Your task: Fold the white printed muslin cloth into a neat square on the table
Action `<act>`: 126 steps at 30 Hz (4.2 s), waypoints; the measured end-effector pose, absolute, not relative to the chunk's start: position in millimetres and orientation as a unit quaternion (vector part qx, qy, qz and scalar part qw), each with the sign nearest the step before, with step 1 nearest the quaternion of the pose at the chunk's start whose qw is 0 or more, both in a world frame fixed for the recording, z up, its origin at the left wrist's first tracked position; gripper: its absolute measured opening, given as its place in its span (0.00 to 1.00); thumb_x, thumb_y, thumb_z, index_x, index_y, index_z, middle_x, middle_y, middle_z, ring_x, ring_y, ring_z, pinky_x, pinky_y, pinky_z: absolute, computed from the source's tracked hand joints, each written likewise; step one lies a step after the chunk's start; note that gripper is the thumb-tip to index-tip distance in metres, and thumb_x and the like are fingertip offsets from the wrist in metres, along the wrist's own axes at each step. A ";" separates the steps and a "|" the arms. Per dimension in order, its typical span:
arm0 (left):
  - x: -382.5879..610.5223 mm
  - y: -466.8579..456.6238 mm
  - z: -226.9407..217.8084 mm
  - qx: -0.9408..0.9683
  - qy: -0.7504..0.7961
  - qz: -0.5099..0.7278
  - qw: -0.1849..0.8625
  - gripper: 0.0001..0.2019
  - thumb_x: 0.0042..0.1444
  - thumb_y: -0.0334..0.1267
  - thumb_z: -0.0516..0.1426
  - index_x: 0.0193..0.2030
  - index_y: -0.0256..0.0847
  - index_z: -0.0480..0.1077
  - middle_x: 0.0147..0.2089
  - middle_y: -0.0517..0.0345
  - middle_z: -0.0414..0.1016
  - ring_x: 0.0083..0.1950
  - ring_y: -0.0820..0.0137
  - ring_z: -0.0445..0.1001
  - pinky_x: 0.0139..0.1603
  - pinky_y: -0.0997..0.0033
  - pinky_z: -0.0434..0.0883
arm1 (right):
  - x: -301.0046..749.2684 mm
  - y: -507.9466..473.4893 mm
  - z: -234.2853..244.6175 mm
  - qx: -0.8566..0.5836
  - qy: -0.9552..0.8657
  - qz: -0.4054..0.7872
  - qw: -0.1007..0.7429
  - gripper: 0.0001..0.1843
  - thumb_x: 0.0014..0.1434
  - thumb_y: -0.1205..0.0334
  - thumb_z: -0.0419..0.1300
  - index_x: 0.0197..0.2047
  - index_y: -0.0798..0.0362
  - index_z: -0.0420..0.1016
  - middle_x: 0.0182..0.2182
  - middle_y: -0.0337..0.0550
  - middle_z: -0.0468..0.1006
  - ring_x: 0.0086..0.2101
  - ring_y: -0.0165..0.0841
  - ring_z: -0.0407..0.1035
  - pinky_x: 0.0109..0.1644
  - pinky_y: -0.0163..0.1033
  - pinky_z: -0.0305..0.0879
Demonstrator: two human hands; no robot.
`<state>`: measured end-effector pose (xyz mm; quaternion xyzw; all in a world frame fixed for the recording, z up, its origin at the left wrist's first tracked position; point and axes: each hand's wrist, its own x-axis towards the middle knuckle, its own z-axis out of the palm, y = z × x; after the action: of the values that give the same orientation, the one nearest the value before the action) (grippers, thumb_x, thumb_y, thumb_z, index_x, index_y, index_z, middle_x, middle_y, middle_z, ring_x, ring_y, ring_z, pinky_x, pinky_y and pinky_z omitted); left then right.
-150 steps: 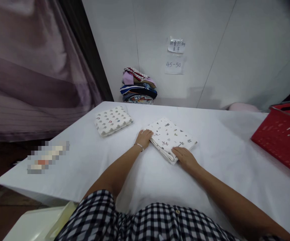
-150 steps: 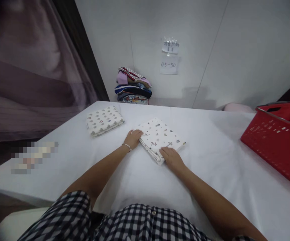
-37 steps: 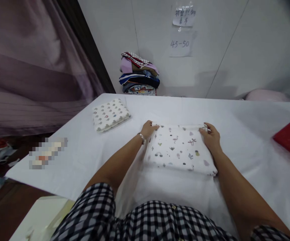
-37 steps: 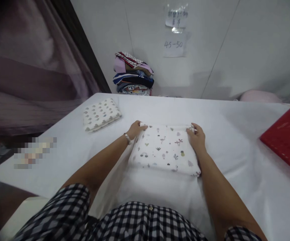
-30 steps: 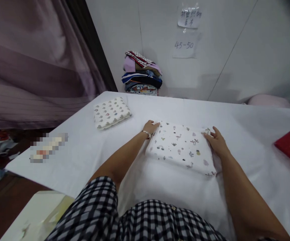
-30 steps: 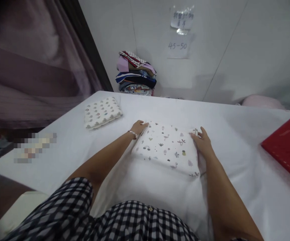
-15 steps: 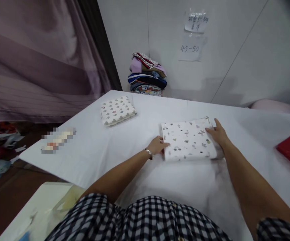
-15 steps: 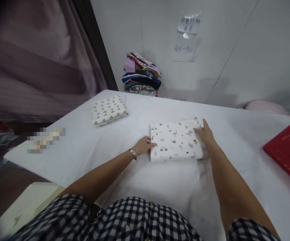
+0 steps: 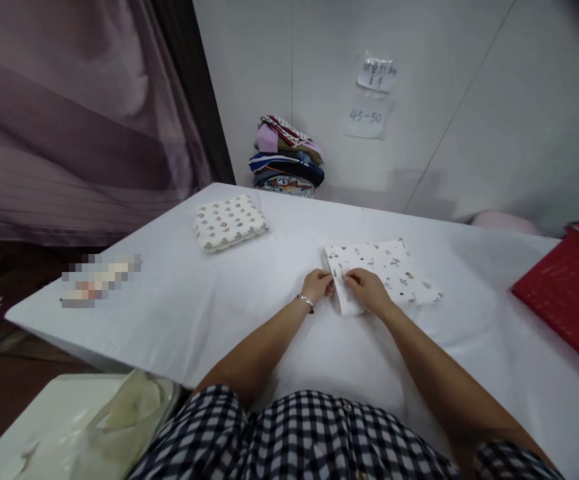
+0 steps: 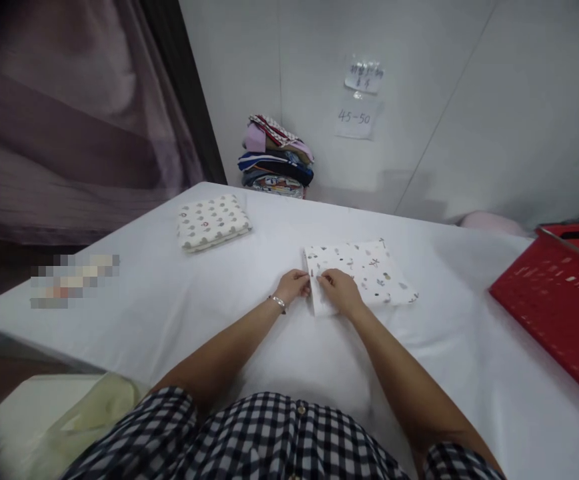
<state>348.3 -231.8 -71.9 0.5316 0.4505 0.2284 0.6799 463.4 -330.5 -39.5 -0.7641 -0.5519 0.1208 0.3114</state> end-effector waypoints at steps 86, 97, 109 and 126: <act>353.9 -233.6 -84.3 0.758 0.396 0.220 0.470 0.06 0.48 0.38 0.58 0.30 0.38 0.71 0.30 0.57 0.75 0.32 0.72 0.71 0.33 0.75 0.64 | 449.6 -328.4 -50.1 -0.807 -0.500 0.060 0.308 0.11 0.52 0.65 0.49 0.37 0.49 0.68 0.26 0.37 0.73 0.27 0.31 0.66 0.31 0.33 0.56; 358.9 -225.1 -95.6 0.716 0.363 0.173 0.571 0.05 0.45 0.36 0.58 0.27 0.36 0.73 0.25 0.60 0.73 0.27 0.76 0.68 0.27 0.79 0.62 | 449.4 -327.9 -50.2 -0.797 -0.507 0.056 0.322 0.12 0.51 0.65 0.49 0.37 0.50 0.71 0.24 0.37 0.72 0.24 0.30 0.63 0.31 0.33 0.56; 359.3 -228.0 -92.6 0.700 0.365 0.170 0.590 0.05 0.43 0.35 0.57 0.23 0.36 0.72 0.21 0.63 0.68 0.25 0.77 0.64 0.25 0.78 0.59 | 452.3 -326.6 -56.2 -0.779 -0.512 0.044 0.359 0.12 0.49 0.66 0.49 0.36 0.51 0.71 0.24 0.37 0.72 0.24 0.29 0.62 0.30 0.33 0.56; 356.9 -229.7 -81.1 0.638 0.388 0.197 0.636 0.05 0.40 0.33 0.55 0.19 0.38 0.61 0.14 0.68 0.57 0.19 0.78 0.56 0.20 0.77 0.53 | 452.3 -325.7 -59.5 -0.771 -0.499 0.073 0.389 0.12 0.48 0.64 0.51 0.37 0.51 0.70 0.23 0.36 0.71 0.23 0.29 0.62 0.29 0.34 0.56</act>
<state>356.9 -229.7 -81.1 0.6378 0.3875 0.1967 0.6359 452.3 -325.7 -59.5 -0.7711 -0.4992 0.0727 0.3885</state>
